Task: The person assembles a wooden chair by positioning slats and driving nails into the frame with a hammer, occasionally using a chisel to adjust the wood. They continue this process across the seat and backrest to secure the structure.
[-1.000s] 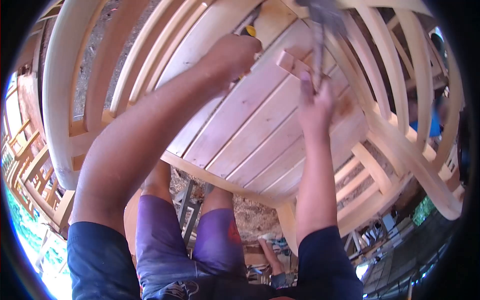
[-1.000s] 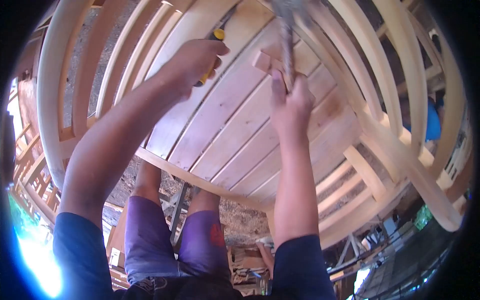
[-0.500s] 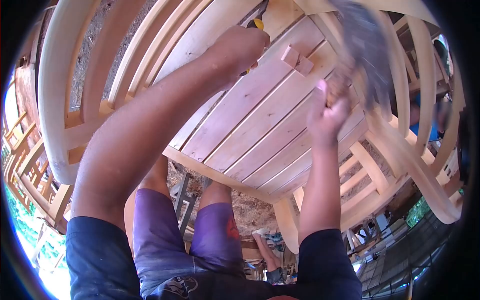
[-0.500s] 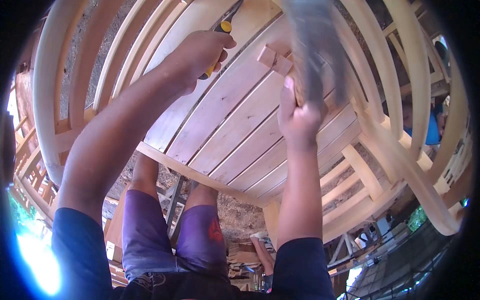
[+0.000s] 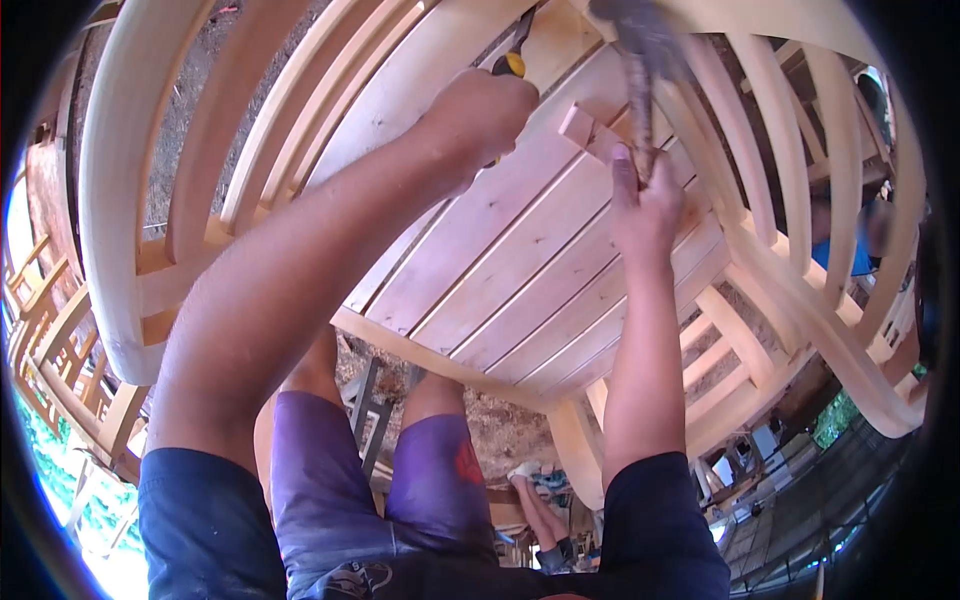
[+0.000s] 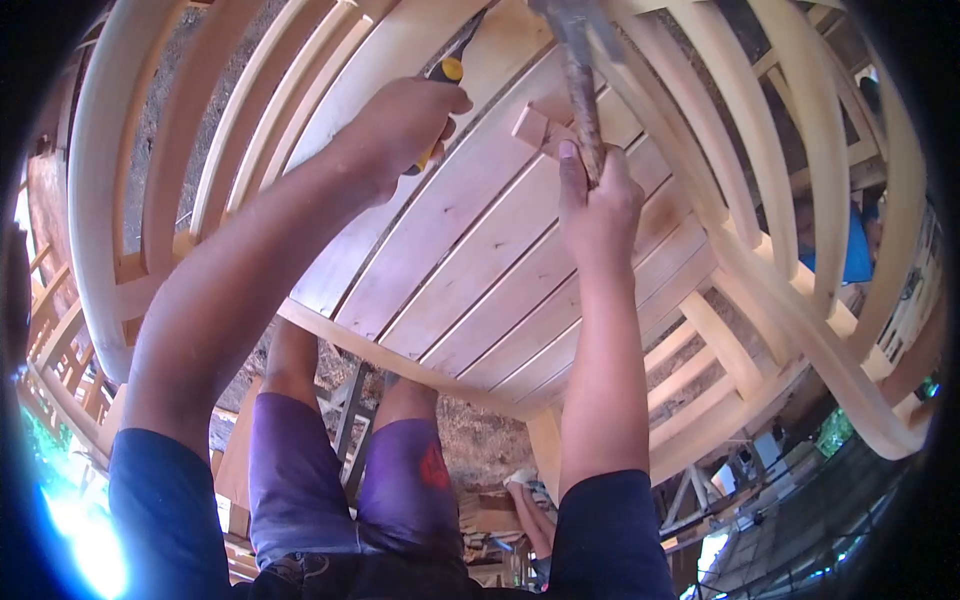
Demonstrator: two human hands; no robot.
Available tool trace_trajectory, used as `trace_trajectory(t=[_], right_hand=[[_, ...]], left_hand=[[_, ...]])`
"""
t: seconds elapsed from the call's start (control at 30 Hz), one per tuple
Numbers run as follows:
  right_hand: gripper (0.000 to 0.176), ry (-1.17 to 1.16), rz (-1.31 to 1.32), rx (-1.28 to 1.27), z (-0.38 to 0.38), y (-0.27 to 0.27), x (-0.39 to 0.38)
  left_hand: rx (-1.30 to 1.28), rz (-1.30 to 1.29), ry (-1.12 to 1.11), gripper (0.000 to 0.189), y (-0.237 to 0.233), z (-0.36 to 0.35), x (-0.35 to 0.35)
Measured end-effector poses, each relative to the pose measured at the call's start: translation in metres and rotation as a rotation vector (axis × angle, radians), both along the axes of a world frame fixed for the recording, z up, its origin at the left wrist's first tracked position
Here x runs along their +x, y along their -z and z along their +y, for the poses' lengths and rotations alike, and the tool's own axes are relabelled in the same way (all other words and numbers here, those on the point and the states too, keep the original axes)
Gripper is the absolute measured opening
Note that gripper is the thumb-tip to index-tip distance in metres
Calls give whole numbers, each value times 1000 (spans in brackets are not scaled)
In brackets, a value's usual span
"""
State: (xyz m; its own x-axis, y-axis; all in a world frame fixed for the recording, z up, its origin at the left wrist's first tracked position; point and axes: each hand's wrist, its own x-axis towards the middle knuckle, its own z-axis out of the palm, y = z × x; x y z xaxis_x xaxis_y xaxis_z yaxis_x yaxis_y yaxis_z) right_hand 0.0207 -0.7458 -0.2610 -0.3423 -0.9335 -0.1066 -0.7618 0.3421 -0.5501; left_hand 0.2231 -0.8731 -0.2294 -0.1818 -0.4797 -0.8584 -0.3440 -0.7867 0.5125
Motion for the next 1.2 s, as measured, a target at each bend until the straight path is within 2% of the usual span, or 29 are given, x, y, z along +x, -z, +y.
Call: trace_trajectory(t=[0.03,0.13,0.23,0.37,0.47,0.57,0.67,0.77,0.87,1.0,1.1,1.2], right_hand=[[37,8,-92,-156,3,-5,8],[36,-20,-137,-394,7,-4,15],[33,-2,45,149,-5,17,-1],[33,-17,-89,-140,-1,-9,17],[34,63,-202,-168,4,-6,20],[33,51,-99,99,-1,19,0],[34,53,-113,1,2,-8,14],[35,61,-160,-179,10,-10,24],[36,81,-125,143,-2,8,12],[37,121,-121,-91,0,5,25],[37,142,-134,109,-4,18,20],[37,154,-173,92,8,-2,30]], left_hand=[[20,-4,13,24,3,4,1],[23,-11,38,24,7,-2,2],[9,-32,33,23,4,1,-2],[9,-31,22,23,8,1,1],[18,1,41,21,10,-1,3],[16,-23,42,20,5,0,-1],[15,-44,24,20,3,2,1],[8,-21,41,21,7,-2,2],[-12,-17,36,21,10,2,-1],[-9,-40,20,21,9,-1,3],[-3,11,15,21,6,1,2],[12,39,28,21,3,-5,5]])
